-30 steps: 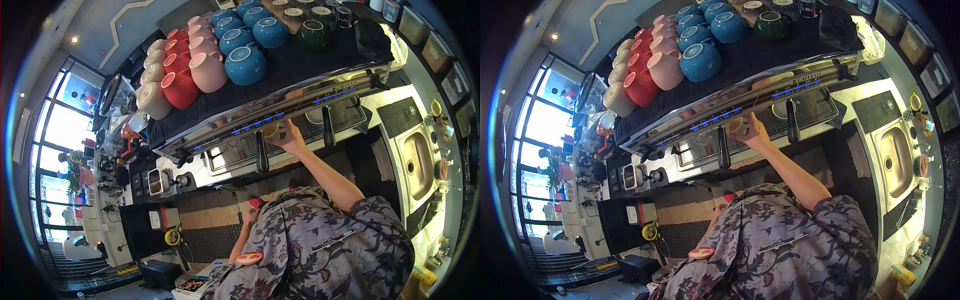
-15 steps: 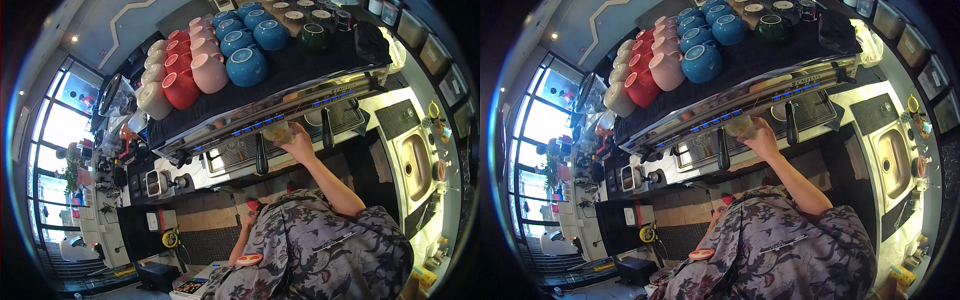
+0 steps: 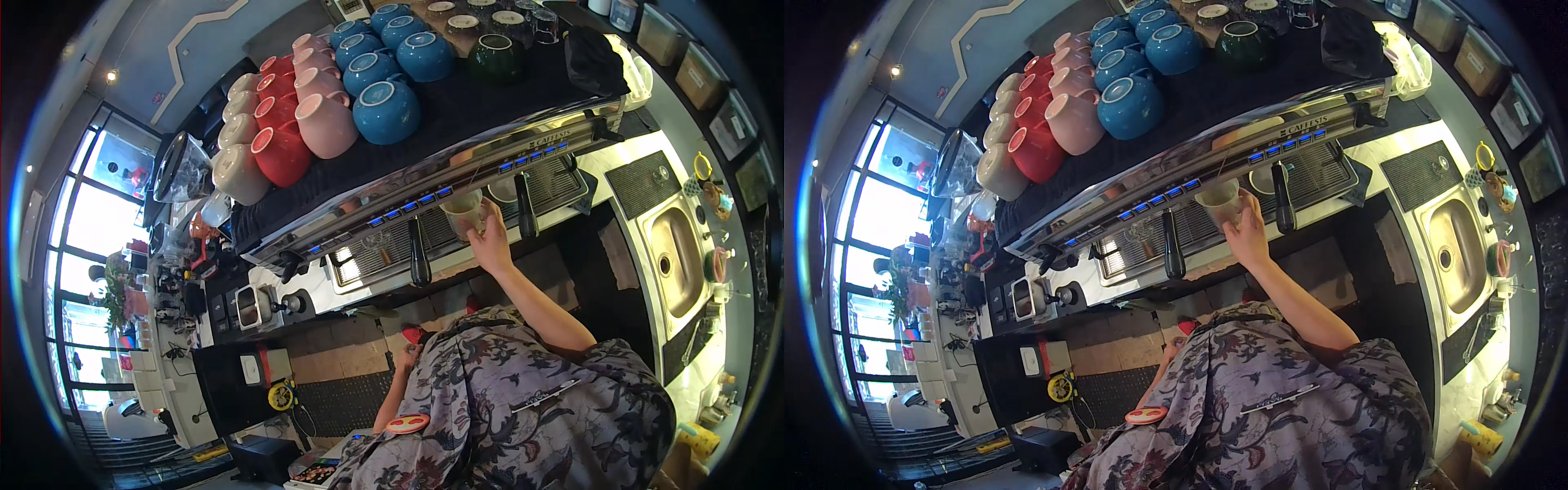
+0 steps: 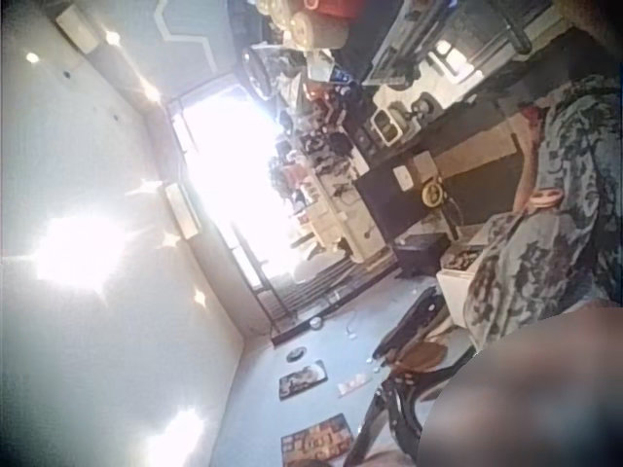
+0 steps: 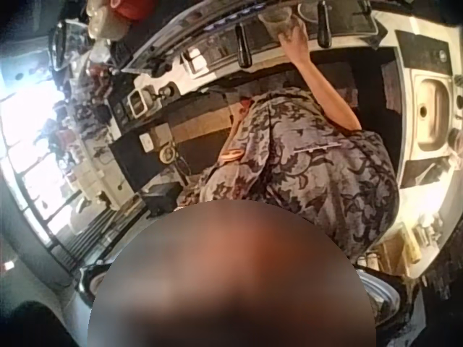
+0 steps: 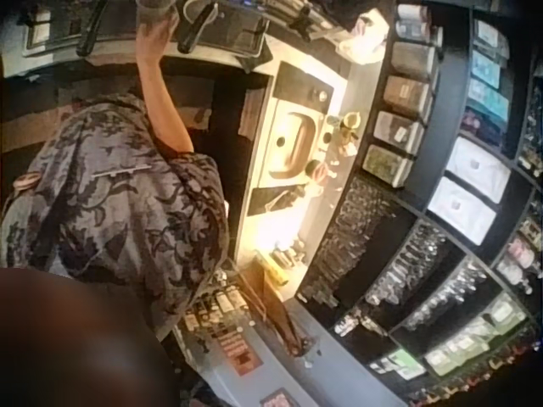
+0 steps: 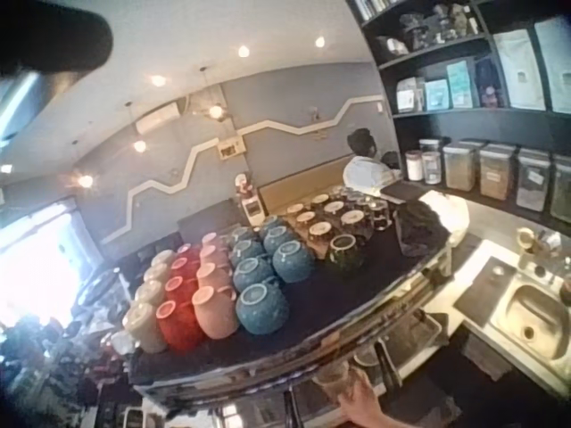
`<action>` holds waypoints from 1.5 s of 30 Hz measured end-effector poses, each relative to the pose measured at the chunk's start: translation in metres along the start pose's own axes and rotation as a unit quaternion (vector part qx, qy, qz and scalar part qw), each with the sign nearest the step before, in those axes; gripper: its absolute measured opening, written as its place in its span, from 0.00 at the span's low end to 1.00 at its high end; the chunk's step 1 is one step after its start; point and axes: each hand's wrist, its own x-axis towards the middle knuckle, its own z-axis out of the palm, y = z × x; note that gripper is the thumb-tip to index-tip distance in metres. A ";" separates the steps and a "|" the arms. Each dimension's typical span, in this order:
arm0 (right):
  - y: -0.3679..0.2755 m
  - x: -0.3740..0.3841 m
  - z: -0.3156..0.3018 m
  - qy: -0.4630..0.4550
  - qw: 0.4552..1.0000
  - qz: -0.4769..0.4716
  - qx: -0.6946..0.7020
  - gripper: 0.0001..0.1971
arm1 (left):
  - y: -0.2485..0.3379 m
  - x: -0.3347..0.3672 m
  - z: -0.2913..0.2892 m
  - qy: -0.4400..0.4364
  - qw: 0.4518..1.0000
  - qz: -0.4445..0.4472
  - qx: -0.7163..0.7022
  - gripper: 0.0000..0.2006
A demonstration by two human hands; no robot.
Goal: The recorder is grinding coffee beans and tamping them into a portafilter to prepare espresso.
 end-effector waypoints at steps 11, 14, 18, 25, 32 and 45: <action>-0.017 0.013 -0.002 0.052 0.997 0.008 0.060 0.24 | 0.002 0.003 0.001 0.014 0.999 0.031 0.009 0.28; -0.016 0.016 0.004 0.084 0.995 0.006 0.061 0.20 | 0.012 0.001 -0.003 0.006 0.999 0.018 0.028 0.28; -0.003 0.010 0.016 0.125 0.988 -0.001 0.087 0.24 | 0.013 0.007 -0.005 0.033 0.999 0.016 -0.039 0.26; -0.041 -0.056 -0.001 -0.069 0.949 0.210 0.223 0.27 | 0.087 -0.022 -0.050 0.218 0.943 0.194 -0.162 0.15; -0.102 0.007 0.028 -0.267 0.743 0.371 0.489 0.14 | 0.185 -0.044 -0.118 0.323 0.879 0.225 -0.269 0.08; -0.102 -0.017 0.193 0.040 0.609 0.148 0.779 0.12 | 0.390 -0.108 -0.188 0.392 0.641 0.655 0.079 0.17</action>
